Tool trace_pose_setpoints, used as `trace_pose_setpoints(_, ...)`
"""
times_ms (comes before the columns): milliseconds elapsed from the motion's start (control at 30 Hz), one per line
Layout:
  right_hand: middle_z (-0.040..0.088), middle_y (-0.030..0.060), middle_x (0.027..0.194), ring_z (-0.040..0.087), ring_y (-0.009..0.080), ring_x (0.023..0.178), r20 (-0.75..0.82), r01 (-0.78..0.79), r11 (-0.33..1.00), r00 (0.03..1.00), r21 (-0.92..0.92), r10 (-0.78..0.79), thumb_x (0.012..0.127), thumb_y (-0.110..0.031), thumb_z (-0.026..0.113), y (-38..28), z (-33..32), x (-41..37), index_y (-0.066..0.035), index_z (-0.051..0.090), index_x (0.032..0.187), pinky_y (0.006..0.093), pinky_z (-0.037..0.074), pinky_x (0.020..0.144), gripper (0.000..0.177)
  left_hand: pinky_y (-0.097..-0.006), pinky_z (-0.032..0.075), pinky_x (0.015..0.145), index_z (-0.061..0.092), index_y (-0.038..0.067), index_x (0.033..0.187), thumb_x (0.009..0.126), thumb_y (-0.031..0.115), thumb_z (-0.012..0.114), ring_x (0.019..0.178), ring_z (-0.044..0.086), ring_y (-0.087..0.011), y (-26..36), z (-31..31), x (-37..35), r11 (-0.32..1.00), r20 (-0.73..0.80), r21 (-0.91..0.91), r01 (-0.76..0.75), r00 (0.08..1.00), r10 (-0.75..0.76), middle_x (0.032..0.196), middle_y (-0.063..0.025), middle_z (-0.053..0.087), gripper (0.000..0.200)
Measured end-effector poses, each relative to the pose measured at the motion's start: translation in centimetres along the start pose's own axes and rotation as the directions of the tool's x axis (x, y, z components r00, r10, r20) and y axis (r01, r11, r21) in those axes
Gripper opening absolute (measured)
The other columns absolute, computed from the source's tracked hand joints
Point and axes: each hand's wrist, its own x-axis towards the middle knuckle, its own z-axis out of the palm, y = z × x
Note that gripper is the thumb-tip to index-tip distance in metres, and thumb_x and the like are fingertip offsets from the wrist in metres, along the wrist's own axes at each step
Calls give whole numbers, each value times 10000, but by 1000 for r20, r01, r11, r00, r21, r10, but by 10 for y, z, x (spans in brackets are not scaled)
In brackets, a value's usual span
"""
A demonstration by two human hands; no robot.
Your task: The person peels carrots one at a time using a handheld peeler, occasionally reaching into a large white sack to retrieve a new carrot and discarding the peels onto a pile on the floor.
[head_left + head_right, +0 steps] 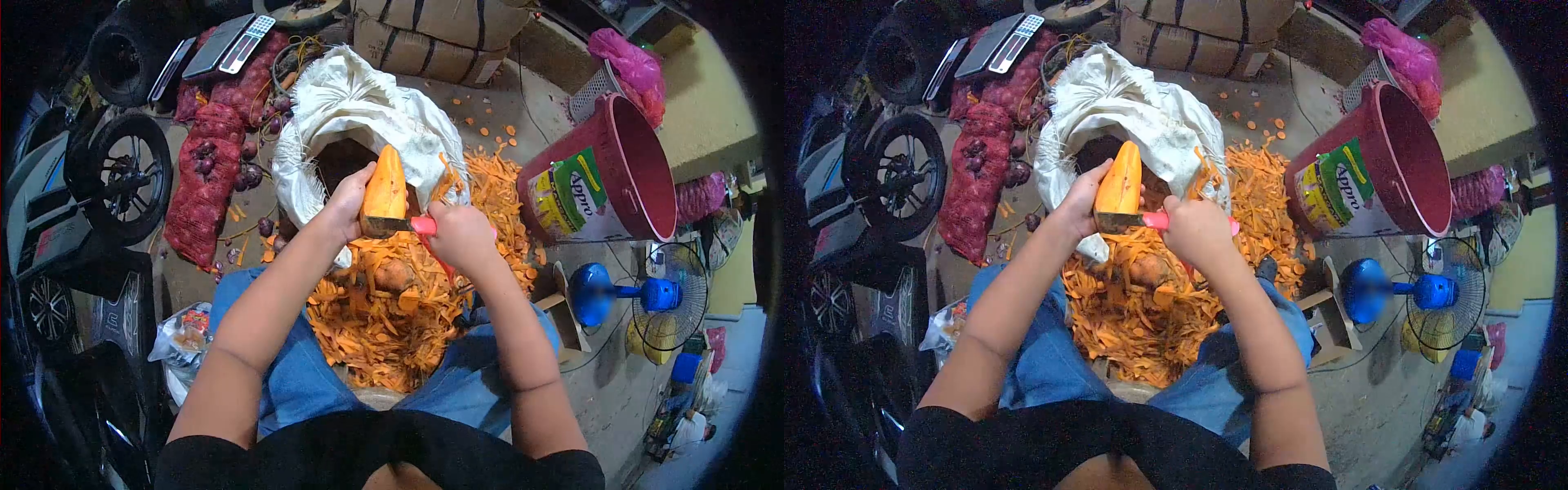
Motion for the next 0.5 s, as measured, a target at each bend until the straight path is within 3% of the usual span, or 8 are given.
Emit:
trace_pose_setpoints(200,537,141,541,551,288,515,-80,-70,997,994,-12,69,623,-111,517,0,8,0,-37,499,655,382,441,490,82,-343,476,638,448,1,963,850,386,238,695,561,-233,-3,6,-4,994,-87,97,-53,994,61,817,-139,543,453)
trace_pose_setpoints(267,521,130,529,533,281,494,-132,-88,996,987,4,88,618,-171,572,1,15,0,-45,484,667,372,425,471,162,-340,476,638,450,4,962,852,383,244,692,561,-225,-3,9,-6,992,-91,111,-60,993,71,813,-130,543,446)
trace_pose_setpoints(500,523,132,532,526,286,483,-179,-65,996,981,57,74,608,-158,579,1,17,3,-40,474,671,376,422,469,170,-312,475,631,462,28,962,862,347,256,687,555,-169,-3,14,-12,991,-117,127,-47,991,62,806,-82,547,393)
